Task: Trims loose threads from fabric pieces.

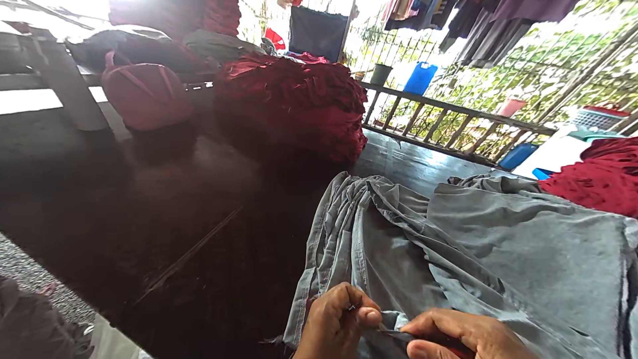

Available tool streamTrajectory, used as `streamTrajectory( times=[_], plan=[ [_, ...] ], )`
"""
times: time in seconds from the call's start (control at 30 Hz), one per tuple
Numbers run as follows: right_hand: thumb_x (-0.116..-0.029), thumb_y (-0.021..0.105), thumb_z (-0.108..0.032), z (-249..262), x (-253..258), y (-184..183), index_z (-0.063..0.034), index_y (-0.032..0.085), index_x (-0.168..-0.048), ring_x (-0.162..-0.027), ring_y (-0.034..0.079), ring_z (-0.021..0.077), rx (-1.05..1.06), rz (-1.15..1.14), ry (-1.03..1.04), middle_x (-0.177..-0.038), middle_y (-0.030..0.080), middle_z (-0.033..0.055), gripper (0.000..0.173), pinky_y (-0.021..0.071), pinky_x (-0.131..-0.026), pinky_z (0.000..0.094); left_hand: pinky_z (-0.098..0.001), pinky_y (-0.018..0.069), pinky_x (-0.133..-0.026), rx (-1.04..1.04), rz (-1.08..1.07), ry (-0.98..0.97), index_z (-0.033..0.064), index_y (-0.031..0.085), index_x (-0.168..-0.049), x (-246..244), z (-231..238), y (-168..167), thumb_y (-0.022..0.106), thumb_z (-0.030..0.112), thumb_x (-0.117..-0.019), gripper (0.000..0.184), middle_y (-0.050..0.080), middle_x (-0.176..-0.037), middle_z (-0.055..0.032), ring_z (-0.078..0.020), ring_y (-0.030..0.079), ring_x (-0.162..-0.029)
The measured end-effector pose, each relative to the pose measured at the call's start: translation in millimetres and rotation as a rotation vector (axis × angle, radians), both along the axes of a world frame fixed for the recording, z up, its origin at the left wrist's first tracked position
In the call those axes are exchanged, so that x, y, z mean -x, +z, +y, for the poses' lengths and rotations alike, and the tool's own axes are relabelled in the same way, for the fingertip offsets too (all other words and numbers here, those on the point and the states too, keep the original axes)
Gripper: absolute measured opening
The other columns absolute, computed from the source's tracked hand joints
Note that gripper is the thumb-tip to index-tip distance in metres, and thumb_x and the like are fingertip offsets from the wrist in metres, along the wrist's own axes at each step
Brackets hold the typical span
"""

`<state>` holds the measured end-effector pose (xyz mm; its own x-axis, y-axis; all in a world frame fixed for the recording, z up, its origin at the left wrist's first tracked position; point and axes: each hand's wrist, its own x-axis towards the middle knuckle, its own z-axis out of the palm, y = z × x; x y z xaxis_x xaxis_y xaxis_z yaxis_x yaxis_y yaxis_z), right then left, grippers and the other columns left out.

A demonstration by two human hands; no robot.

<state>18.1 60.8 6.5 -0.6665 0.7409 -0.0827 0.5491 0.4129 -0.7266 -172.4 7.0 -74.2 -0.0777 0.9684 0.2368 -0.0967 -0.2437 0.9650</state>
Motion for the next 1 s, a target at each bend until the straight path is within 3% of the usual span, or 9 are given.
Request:
streamTrajectory(
  times=[0.47, 0.67, 0.83, 1.0],
  plan=[
    [-0.0960, 0.067, -0.015, 4.1, -1.3, -2.2, 0.0089, 0.073, -0.106, -0.077, 0.068, 0.0229, 0.063, -0.013, -0.021, -0.091, 0.073, 0.0203, 0.027, 0.0537, -0.074, 0.0399, -0.0196, 0.0545, -0.081, -0.009, 0.002, 0.005, -0.0133, 0.062, -0.093, 0.3, -0.2, -3.0, 0.061, 0.004, -0.0978, 0.018, 0.067, -0.087, -0.0104, -0.0026, 0.066, -0.083],
    [-0.0946, 0.067, -0.012, 7.7, 0.0, -5.3, 0.0085, 0.074, -0.103, -0.073, 0.065, 0.0134, 0.096, 0.036, 0.016, -0.087, 0.072, 0.0165, 0.023, 0.0517, -0.070, 0.0299, -0.0144, 0.0501, -0.078, -0.015, 0.020, -0.005, -0.0130, 0.064, -0.093, 2.0, 1.1, -3.5, 0.061, 0.004, -0.0970, 0.018, 0.067, -0.087, -0.0095, 0.0017, 0.062, -0.082],
    [-0.0942, 0.068, -0.011, 8.6, 1.8, -8.2, 0.0086, 0.074, -0.104, -0.074, 0.065, 0.0138, 0.138, 0.031, 0.024, -0.088, 0.072, 0.0170, 0.023, 0.0521, -0.071, 0.0311, -0.0117, 0.0477, -0.077, -0.015, 0.024, -0.014, -0.0135, 0.064, -0.092, 3.7, 1.9, -5.1, 0.062, 0.003, -0.0959, 0.018, 0.067, -0.086, -0.0091, 0.0032, 0.060, -0.082],
    [-0.0944, 0.066, -0.008, 9.0, 1.1, -11.2, 0.0084, 0.072, -0.099, -0.074, 0.060, -0.0041, 0.235, 0.138, 0.020, -0.086, 0.072, 0.0060, 0.018, 0.0480, -0.071, 0.0152, -0.0137, 0.0508, -0.077, -0.032, -0.008, -0.042, -0.0121, 0.063, -0.092, 5.0, 2.2, -6.5, 0.061, 0.003, -0.0970, 0.016, 0.068, -0.085, -0.0080, 0.0021, 0.063, -0.081]
  ],
)
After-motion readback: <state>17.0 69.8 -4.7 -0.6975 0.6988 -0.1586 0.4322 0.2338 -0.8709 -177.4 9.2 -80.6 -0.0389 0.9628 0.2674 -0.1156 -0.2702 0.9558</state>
